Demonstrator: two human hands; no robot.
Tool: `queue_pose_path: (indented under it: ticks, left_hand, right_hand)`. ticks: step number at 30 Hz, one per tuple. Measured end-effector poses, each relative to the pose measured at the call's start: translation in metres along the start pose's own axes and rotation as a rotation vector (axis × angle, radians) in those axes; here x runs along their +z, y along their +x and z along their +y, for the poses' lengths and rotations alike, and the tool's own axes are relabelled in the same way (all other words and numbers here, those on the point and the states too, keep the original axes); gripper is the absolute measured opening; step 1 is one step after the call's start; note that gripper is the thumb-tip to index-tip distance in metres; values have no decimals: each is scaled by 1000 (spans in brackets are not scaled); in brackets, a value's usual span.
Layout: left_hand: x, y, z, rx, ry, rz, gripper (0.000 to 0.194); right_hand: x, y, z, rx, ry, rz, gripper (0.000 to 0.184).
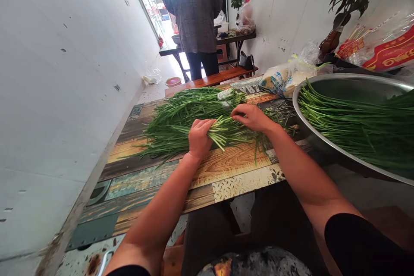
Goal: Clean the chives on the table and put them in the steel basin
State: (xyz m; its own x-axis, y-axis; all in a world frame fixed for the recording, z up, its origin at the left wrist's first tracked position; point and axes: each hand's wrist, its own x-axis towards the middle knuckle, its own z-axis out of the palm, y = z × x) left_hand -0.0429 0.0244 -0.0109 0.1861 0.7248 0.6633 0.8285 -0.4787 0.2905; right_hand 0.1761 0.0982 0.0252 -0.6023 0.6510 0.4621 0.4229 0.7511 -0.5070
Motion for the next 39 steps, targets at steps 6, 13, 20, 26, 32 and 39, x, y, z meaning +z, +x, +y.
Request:
queue_pose_path:
  ticks: [6, 13, 20, 26, 32, 39]
  left_hand:
    - [0, 0, 5, 43, -18, -11, 23]
    - [-1, -1, 5, -30, 33, 157, 23]
    - [-4, 1, 10, 79, 103, 89, 26]
    - [-2, 5, 15, 35, 35, -17, 21]
    - [1, 4, 12, -22, -95, 76, 20]
    - [1, 5, 10, -37, -112, 37, 21]
  right_hand:
    - [2, 0, -10, 11, 124, -29, 17]
    - [4, 0, -4, 22, -127, -22, 8]
    - [12, 1, -13, -36, -82, -4, 8]
    - [15, 2, -16, -68, -103, 5, 8]
    - [-4, 1, -3, 243, -169, 351, 10]
    - [-12, 1, 3, 347, -168, 290, 51]
